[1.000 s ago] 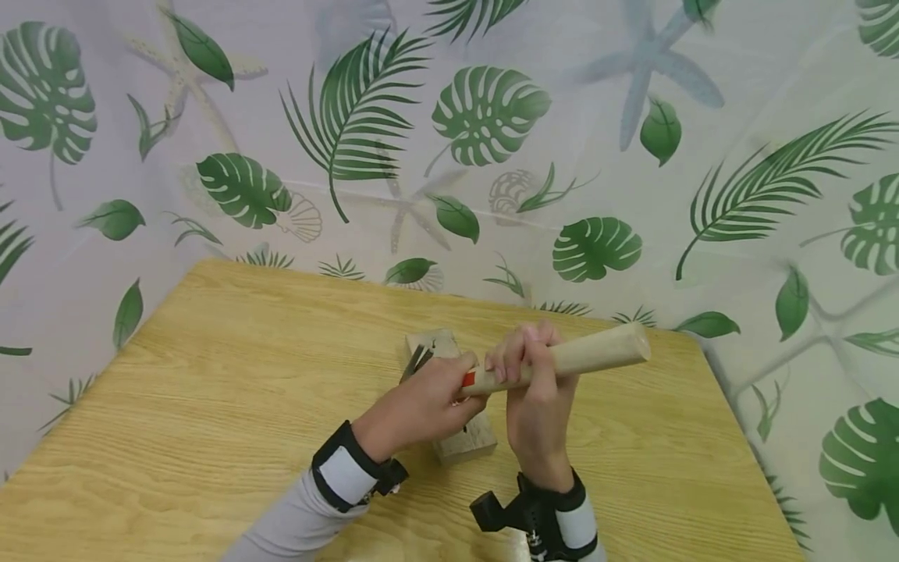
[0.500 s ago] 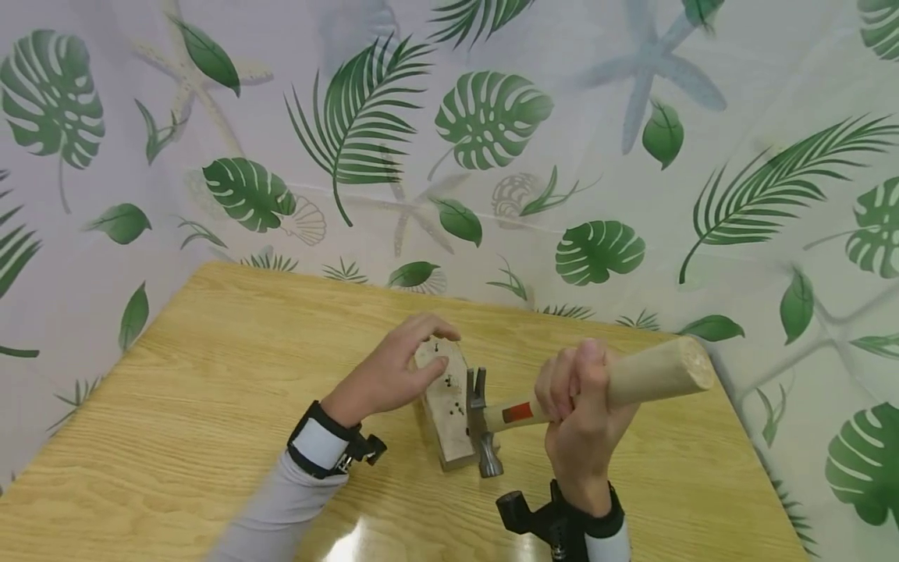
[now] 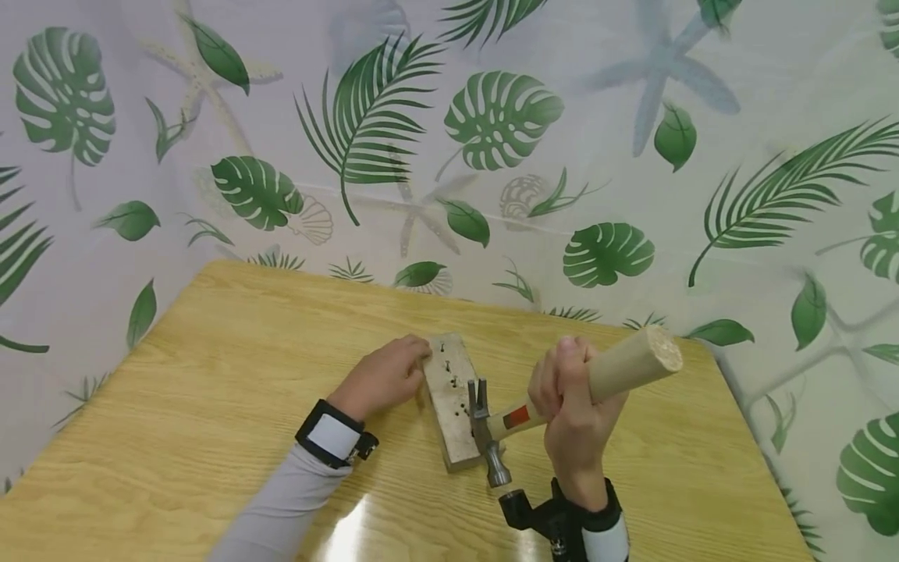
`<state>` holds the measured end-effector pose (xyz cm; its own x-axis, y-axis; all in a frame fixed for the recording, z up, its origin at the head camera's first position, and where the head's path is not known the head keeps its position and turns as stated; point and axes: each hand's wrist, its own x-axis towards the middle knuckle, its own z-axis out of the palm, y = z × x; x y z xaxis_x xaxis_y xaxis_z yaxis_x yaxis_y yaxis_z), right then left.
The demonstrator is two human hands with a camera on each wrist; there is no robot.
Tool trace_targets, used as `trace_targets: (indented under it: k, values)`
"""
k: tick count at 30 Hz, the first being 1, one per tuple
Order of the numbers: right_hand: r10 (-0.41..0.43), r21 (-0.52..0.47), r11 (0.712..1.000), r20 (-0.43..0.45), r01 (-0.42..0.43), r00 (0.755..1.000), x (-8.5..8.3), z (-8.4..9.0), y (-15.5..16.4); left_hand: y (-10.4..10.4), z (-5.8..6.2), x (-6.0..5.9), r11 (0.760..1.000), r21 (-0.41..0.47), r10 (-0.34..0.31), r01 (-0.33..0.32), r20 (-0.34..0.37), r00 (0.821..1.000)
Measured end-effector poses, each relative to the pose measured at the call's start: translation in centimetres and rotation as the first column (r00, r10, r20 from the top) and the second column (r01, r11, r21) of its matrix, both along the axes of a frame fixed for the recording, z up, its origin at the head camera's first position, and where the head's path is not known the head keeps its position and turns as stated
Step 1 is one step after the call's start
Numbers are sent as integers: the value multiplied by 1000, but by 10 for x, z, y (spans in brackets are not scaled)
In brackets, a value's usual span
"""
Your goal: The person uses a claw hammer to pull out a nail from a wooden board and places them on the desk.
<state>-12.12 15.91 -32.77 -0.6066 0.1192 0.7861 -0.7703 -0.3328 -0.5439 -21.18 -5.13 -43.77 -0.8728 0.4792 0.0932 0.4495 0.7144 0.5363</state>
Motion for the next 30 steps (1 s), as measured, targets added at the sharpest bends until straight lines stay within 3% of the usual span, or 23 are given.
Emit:
trace_targets:
  k: [4,7,11,15,20,30]
  values:
    - [15,1,1000,78,-15,997,-10,2,1,0,2,1,1000,-18,-2,2,-1,1000]
    - [-9,50,999,196,0,981,-26,6,-2,-1,1,1,1000,-29,-6,6,-1,1000]
    - [-86,180,984,384,17,920,-55,10,-10,-1,-2,-1,999,-31,-18,18,-20,1000]
    - [-115,264,964,498,-24,859,-82,12,-21,-1,-4,-1,1000,-22,-21,20,-48,999]
    - [-137,326,943,569,-70,811,-106,11,-33,-4,-4,-1,1000,-6,-29,29,-29,999]
    - [-162,394,910,631,-133,758,-135,2,-48,-10,-2,-1,998,39,-47,45,56,997]
